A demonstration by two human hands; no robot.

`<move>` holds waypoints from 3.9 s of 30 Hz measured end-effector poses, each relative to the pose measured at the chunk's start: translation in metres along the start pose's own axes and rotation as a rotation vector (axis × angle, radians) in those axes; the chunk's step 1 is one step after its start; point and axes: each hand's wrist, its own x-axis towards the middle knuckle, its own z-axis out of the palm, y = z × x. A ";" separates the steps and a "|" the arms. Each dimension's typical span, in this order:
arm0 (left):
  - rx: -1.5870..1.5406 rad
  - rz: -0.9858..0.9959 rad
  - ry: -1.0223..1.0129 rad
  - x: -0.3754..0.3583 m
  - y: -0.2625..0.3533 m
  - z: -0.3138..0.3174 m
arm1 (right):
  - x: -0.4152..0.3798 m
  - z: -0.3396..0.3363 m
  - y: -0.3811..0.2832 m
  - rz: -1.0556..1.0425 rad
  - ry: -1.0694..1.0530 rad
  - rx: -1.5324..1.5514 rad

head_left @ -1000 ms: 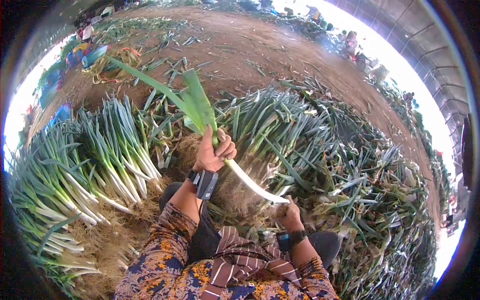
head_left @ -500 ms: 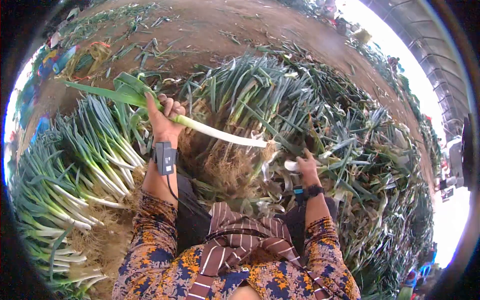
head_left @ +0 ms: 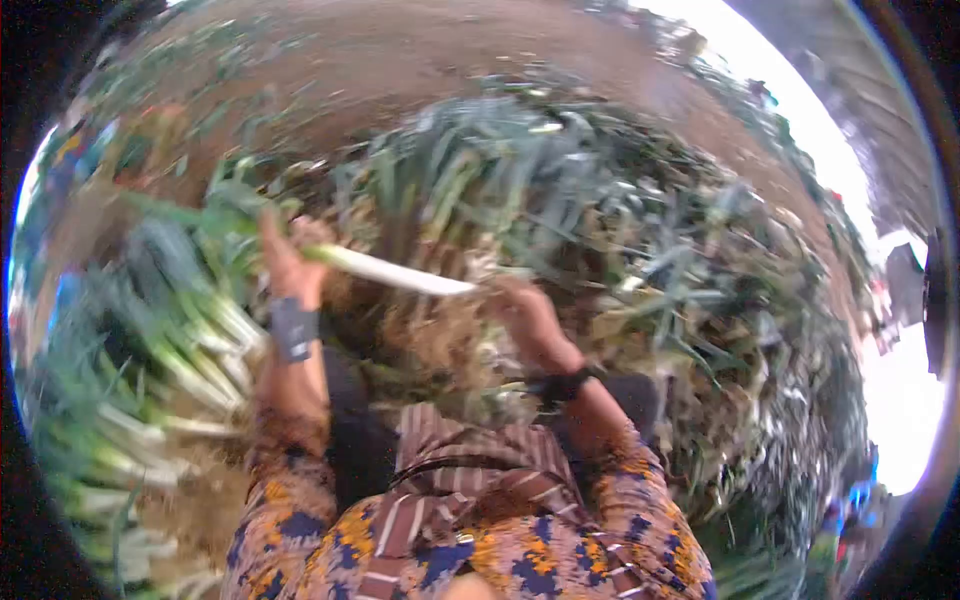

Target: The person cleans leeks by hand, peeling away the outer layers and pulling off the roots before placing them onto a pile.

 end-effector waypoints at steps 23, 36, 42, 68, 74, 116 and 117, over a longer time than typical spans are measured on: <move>0.241 -0.056 -0.314 -0.020 -0.025 0.014 | -0.051 0.022 -0.005 -0.125 -0.336 -0.119; 0.269 -0.057 -0.358 -0.008 -0.019 0.004 | -0.063 0.037 0.019 -0.043 -0.335 -0.055; 0.318 -0.008 -0.289 -0.020 -0.024 0.014 | -0.063 0.052 0.028 0.201 -0.418 -0.279; 0.129 0.173 -0.328 0.011 0.026 -0.012 | -0.081 -0.047 0.125 0.547 0.096 -0.582; 0.169 0.186 -0.120 -0.008 -0.001 0.007 | -0.037 -0.012 0.075 0.424 0.132 -0.348; 0.132 -0.074 -0.233 0.005 -0.015 -0.008 | -0.059 0.021 0.008 -0.080 0.134 0.025; 0.135 -0.068 -0.225 0.004 -0.015 -0.008 | -0.059 0.018 0.005 -0.076 0.132 0.027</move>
